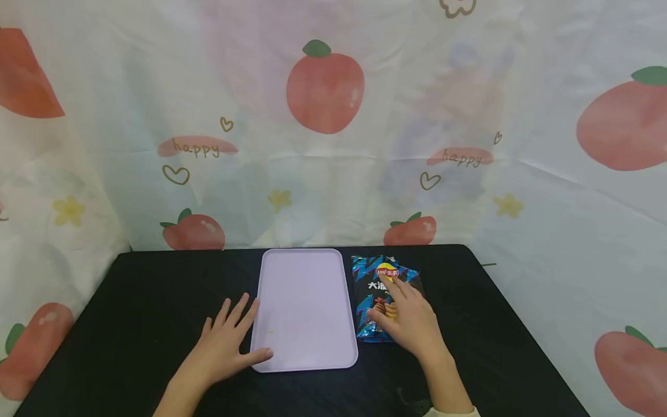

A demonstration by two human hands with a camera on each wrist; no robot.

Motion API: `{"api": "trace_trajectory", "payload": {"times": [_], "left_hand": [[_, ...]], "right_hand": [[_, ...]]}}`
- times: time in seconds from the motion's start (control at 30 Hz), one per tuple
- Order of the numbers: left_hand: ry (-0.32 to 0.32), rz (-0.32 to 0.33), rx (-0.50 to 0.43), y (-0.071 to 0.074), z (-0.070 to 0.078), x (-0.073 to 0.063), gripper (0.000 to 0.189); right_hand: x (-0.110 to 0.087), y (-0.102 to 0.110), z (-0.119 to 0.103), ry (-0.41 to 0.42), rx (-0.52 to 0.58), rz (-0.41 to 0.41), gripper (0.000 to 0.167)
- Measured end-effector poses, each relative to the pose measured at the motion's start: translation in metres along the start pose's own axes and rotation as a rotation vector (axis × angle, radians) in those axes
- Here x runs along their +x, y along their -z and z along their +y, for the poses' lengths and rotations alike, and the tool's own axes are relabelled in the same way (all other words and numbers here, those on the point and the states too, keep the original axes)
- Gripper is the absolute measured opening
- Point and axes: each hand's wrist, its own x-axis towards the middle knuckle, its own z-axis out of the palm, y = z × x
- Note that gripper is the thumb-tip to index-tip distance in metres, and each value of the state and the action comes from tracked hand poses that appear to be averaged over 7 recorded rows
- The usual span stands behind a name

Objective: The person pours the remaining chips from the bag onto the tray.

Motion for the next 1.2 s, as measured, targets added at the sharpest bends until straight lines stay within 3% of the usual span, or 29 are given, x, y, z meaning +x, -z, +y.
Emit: {"api": "trace_trajectory", "payload": {"times": [0.2,0.37,0.67,0.83,1.1,1.2], "left_hand": [[0.041,-0.118,-0.045,-0.001,0.0,-0.002,0.112],[0.056,-0.17,-0.043,-0.001,0.002,-0.003,0.118],[0.052,-0.163,-0.031,-0.005,0.0,-0.004,0.121],[0.079,-0.173,-0.037,-0.005,0.001,-0.007,0.122],[0.088,-0.184,-0.028,-0.004,0.0,-0.007,0.122],[0.088,-0.185,-0.024,-0.005,-0.001,-0.005,0.122]], "right_hand": [[0.0,-0.005,0.015,-0.206,0.042,-0.055,0.078],[-0.002,-0.008,0.022,-0.384,0.082,-0.14,0.079],[-0.002,-0.011,0.037,-0.473,0.156,-0.186,0.075],[-0.003,-0.012,0.045,-0.5,0.312,-0.105,0.068],[-0.001,-0.009,0.046,-0.578,0.545,0.187,0.052],[0.002,-0.007,0.042,-0.581,0.626,0.257,0.043]]}}
